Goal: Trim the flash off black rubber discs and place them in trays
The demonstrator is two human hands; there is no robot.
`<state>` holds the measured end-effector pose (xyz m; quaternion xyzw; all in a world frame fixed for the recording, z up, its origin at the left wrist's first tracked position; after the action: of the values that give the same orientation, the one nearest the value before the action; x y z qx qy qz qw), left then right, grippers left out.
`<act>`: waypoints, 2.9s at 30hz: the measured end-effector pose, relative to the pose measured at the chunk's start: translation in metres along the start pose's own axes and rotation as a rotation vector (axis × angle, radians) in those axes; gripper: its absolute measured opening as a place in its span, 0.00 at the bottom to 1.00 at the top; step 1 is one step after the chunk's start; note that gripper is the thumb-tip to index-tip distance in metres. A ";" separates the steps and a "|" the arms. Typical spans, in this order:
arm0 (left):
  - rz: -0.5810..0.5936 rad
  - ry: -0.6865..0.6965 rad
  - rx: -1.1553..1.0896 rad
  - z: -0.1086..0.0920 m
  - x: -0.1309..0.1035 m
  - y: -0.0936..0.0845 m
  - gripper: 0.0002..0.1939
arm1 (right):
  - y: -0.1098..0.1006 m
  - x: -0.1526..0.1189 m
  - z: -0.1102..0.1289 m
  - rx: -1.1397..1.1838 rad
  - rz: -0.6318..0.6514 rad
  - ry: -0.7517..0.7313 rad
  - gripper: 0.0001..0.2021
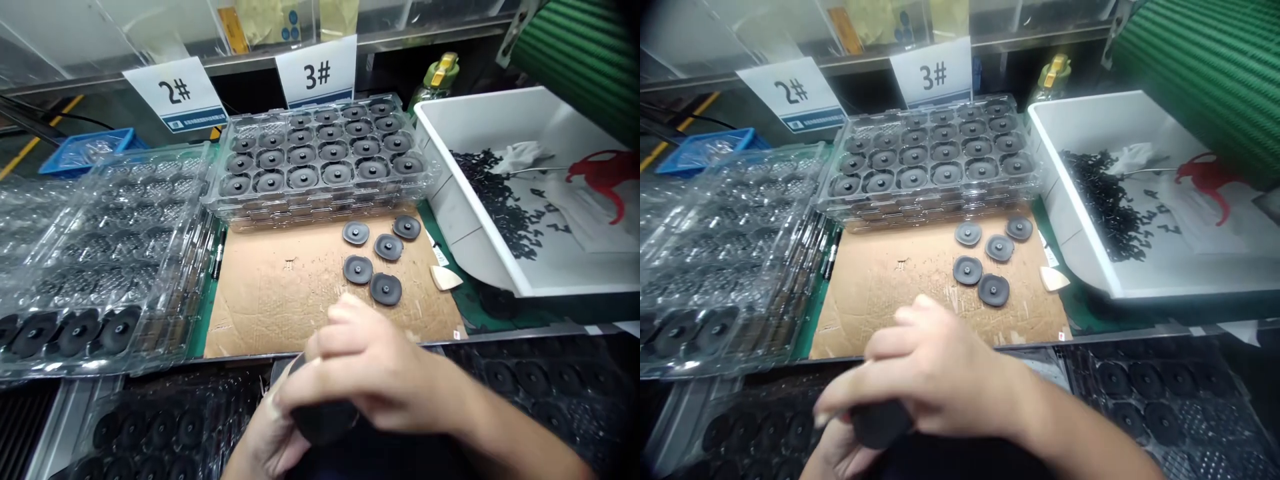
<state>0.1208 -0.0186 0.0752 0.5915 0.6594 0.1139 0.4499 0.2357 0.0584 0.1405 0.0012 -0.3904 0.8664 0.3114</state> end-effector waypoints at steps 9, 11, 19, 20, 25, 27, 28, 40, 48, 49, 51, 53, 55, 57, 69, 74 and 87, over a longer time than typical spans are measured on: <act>0.133 -0.270 -0.109 0.008 -0.002 -0.018 0.18 | 0.004 0.001 -0.013 0.181 0.059 0.113 0.12; 0.170 -0.264 -0.174 0.004 -0.003 -0.016 0.24 | 0.010 -0.001 -0.036 0.197 -0.056 0.371 0.13; 0.238 -0.029 -0.263 -0.013 -0.007 -0.030 0.29 | 0.098 -0.034 -0.097 -0.033 -0.149 0.702 0.20; 0.240 -0.003 -0.259 -0.014 -0.007 -0.033 0.30 | 0.106 -0.038 -0.099 -0.060 -0.173 0.712 0.20; 0.209 0.125 -0.223 -0.019 -0.007 -0.044 0.29 | 0.117 -0.044 -0.097 -0.149 -0.189 0.698 0.18; 0.194 0.164 -0.202 -0.021 -0.006 -0.047 0.29 | 0.116 -0.043 -0.095 -0.179 -0.164 0.680 0.21; 0.190 0.173 -0.191 -0.022 -0.006 -0.048 0.30 | 0.116 -0.042 -0.095 -0.193 -0.151 0.672 0.22; 0.143 0.220 -0.060 -0.023 -0.012 -0.052 0.30 | 0.121 -0.043 -0.095 -0.202 -0.171 0.669 0.23; 0.155 0.240 -0.063 -0.019 -0.014 -0.047 0.32 | 0.114 -0.048 -0.087 -0.053 -0.241 0.614 0.17; 0.161 0.243 -0.074 -0.018 -0.014 -0.045 0.32 | 0.113 -0.048 -0.088 -0.036 -0.242 0.604 0.17; 0.164 0.244 -0.092 -0.016 -0.013 -0.042 0.33 | 0.110 -0.046 -0.095 -0.012 -0.251 0.598 0.16; 0.156 0.239 -0.094 -0.015 -0.013 -0.039 0.32 | 0.107 -0.042 -0.105 0.006 -0.267 0.604 0.16; 0.144 0.228 -0.082 -0.014 -0.014 -0.036 0.32 | 0.100 -0.038 -0.111 0.026 -0.276 0.606 0.14; 0.131 0.218 -0.064 -0.015 -0.015 -0.033 0.33 | 0.087 -0.035 -0.105 0.053 -0.290 0.602 0.12; 0.105 0.147 0.042 -0.010 -0.009 -0.028 0.34 | -0.004 -0.033 0.004 0.020 0.056 0.181 0.19; 0.037 0.216 0.071 -0.016 -0.010 -0.022 0.34 | 0.025 -0.056 -0.046 0.531 -0.241 0.513 0.12; 0.001 -0.002 0.085 0.015 0.016 -0.020 0.35 | 0.042 -0.077 -0.061 0.409 -0.440 0.617 0.22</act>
<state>0.1201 -0.0157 0.0454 0.6106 0.6628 0.0852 0.4250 0.2900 0.0376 0.0508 -0.1129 -0.0894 0.7987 0.5842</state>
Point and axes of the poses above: each hand's wrist, its own x-axis towards the middle knuckle, its own y-axis out of the palm, z = x × y, the point moved 2 cm from there along x, towards the middle knuckle, and after that the axes turned 10 degrees about y, right-handed, at the moved point
